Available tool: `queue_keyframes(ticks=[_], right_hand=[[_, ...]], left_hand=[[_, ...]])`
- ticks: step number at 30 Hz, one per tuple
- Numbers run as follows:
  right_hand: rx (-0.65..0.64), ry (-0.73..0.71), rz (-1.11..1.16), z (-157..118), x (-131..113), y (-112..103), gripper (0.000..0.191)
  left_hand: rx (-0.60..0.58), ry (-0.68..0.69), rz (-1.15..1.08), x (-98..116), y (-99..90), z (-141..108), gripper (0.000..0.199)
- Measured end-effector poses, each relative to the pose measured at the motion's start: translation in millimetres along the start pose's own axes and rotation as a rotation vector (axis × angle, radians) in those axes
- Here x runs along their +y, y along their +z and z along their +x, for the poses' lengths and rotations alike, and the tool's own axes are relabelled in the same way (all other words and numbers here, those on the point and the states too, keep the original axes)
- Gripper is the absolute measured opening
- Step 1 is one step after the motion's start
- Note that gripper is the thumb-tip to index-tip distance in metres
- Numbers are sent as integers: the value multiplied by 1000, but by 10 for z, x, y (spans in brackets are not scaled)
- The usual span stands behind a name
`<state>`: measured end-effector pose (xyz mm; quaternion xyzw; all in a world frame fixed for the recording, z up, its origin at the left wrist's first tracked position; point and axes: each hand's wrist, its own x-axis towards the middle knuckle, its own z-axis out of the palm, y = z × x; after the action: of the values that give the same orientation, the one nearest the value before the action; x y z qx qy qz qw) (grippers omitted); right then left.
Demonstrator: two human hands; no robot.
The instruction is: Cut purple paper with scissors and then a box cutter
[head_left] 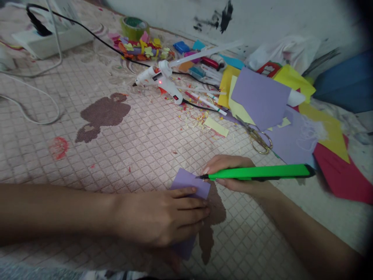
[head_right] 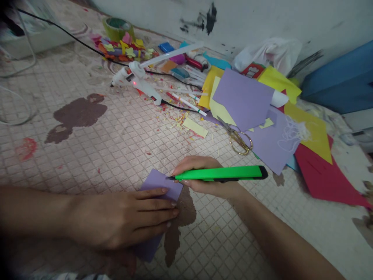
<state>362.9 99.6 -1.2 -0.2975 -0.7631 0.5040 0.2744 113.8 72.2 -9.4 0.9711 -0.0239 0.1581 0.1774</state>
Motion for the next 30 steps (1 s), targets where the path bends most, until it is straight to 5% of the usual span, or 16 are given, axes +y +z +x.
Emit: queue_keyframes(ticks=[13,30], right_hand=[[-92,11,14,56,-11,-50,22],[-89,-21,40,58,-10,-40,20]], left_hand=[[-8,-21,-44,-5,-13,-2,38],[-180,5,-26,-27,-30,-2,51]])
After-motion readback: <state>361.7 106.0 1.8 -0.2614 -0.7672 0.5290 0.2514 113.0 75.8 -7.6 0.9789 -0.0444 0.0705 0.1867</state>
